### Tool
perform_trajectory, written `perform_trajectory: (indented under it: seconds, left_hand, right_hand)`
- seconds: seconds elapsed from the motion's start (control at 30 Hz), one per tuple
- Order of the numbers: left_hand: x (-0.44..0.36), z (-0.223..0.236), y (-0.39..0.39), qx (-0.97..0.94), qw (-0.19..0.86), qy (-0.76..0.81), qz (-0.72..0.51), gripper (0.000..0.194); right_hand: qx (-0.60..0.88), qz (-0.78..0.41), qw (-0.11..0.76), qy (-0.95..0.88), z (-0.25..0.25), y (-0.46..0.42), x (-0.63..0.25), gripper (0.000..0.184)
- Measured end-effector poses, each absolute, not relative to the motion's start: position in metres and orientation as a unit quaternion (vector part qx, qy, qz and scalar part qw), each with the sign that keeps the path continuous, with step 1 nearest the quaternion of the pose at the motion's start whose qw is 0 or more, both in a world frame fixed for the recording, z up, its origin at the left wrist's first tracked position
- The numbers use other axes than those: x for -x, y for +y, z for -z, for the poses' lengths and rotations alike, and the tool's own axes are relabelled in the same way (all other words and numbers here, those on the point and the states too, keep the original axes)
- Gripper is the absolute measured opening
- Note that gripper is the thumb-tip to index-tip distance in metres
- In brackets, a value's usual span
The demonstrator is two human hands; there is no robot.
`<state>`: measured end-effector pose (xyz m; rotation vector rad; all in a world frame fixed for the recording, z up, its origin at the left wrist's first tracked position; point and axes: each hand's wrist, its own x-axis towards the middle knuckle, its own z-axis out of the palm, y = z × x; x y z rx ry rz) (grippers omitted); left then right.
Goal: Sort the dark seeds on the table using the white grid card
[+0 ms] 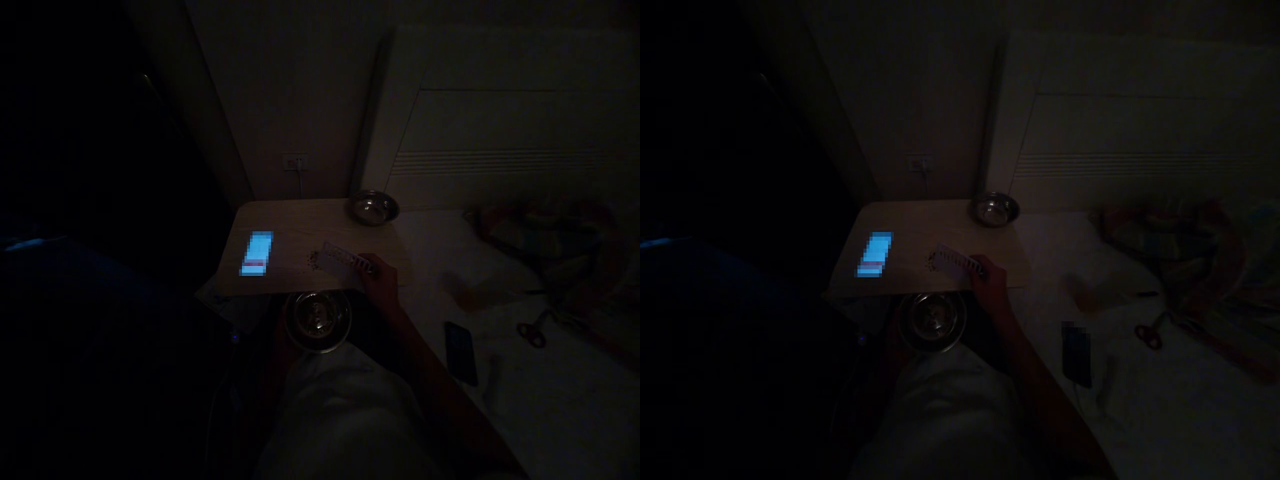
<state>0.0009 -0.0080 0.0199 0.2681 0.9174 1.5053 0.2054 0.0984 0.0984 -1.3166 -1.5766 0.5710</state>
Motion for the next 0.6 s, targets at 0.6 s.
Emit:
perform_trajectory:
  seconds: [0.6]
  left_hand:
    - [-0.003,-0.023,0.003,-0.088,0.617,0.404,-0.67,0.034]
  right_hand:
    - [0.555,-0.242,0.503,-0.616,-0.099,0.084,-0.214,0.029]
